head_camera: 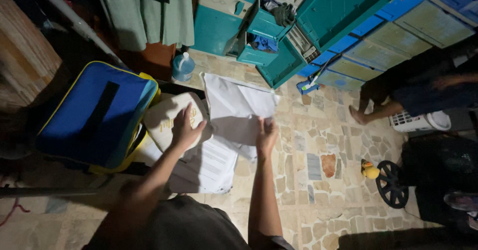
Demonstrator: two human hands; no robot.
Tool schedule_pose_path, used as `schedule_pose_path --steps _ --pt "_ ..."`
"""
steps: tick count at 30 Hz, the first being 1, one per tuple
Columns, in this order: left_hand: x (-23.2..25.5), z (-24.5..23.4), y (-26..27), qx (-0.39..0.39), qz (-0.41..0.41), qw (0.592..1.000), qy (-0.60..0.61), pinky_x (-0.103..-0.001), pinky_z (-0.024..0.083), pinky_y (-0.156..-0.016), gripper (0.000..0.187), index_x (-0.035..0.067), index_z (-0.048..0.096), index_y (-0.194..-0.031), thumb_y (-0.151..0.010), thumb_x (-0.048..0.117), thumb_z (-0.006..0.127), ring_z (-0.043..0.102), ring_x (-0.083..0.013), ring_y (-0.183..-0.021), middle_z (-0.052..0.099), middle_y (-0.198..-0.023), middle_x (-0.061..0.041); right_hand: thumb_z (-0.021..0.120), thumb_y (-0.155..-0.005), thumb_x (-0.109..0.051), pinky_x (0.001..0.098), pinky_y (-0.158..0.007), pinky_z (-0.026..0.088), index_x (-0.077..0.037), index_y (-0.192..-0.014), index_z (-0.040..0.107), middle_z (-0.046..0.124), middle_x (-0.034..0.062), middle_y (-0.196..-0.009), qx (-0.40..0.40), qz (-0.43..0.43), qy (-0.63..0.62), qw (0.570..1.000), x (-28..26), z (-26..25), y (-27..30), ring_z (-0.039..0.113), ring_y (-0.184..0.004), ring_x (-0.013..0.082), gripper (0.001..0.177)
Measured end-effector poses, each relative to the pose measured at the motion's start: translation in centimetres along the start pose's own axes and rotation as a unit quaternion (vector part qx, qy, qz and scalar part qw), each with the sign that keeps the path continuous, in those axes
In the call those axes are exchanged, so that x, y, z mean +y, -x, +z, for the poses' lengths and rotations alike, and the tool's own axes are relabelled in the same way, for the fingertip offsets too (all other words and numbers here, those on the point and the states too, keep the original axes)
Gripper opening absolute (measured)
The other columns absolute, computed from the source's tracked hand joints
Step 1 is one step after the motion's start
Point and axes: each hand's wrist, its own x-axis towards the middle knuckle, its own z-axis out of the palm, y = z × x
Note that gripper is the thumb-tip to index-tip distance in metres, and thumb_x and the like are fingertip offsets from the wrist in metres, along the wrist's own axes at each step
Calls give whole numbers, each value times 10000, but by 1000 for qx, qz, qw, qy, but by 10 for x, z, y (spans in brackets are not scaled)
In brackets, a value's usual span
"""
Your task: The person packs a blue and yellow backpack by placing several white papers, a small white box, and a framed picture into the bag. The person arranges the items inside and closes the bag.
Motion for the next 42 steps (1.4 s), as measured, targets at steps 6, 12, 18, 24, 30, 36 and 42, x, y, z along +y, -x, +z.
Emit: schedule_pose_path --steps 6,12,18,24,30,36,42 --pt "59 -72 -22 25 99 972 211 -391 530 -961 776 4 475 -1463 -872 370 820 665 -306 -1145 627 -1330 -238 696 -1035 -137 287 -789 528 6 -1071 721 750 66 -971 -52 48 -151 986 -81 23 -4 660 -865 127 150" --pt "-4 -86 -18 75 38 987 134 -407 550 -819 536 -7 637 -1204 -868 378 798 715 -333 -984 736 -1082 -202 775 -895 -178 305 -780 567 -7 -1067 751 778 64 -944 -233 61 -57 969 -118 76 20 720 -838 136 243" --pt "-58 -90 4 141 2 990 10 -441 545 -770 425 -28 671 -1146 -957 345 750 714 -390 -894 717 -967 -259 799 -887 -205 301 -702 525 0 -1014 749 707 -12 -848 -303 154 -5 940 -79 115 49 614 -767 95 246" --pt "-73 -110 -7 167 13 977 134 -431 557 -741 395 -18 653 -1171 -963 315 699 728 -378 -868 725 -914 -224 758 -941 -241 267 -573 400 -48 -881 720 616 -56 -720 -261 157 -46 951 -51 139 45 503 -651 69 206" --pt "-105 -125 1 135 -58 979 -141 -478 551 -828 342 95 683 -1200 -935 310 707 688 -383 -980 716 -1022 -190 735 -955 -237 282 -494 380 -71 -737 672 577 -54 -635 -111 117 49 986 -43 131 21 480 -562 64 281" --pt "-99 -167 16 -29 -96 949 -298 -468 567 -808 874 59 515 -1434 -642 273 817 626 -406 -1067 576 -1303 -252 620 -980 -301 317 -476 355 -27 -876 757 564 -19 -632 -177 143 108 968 -19 88 37 461 -559 100 324" --pt "-112 -155 -18 -115 -85 953 -266 -511 606 -776 442 20 578 -1335 -932 201 583 747 -390 -867 751 -928 -225 579 -932 -562 410 -583 484 42 -921 758 665 149 -629 -325 159 408 838 -42 106 69 644 -618 207 630"
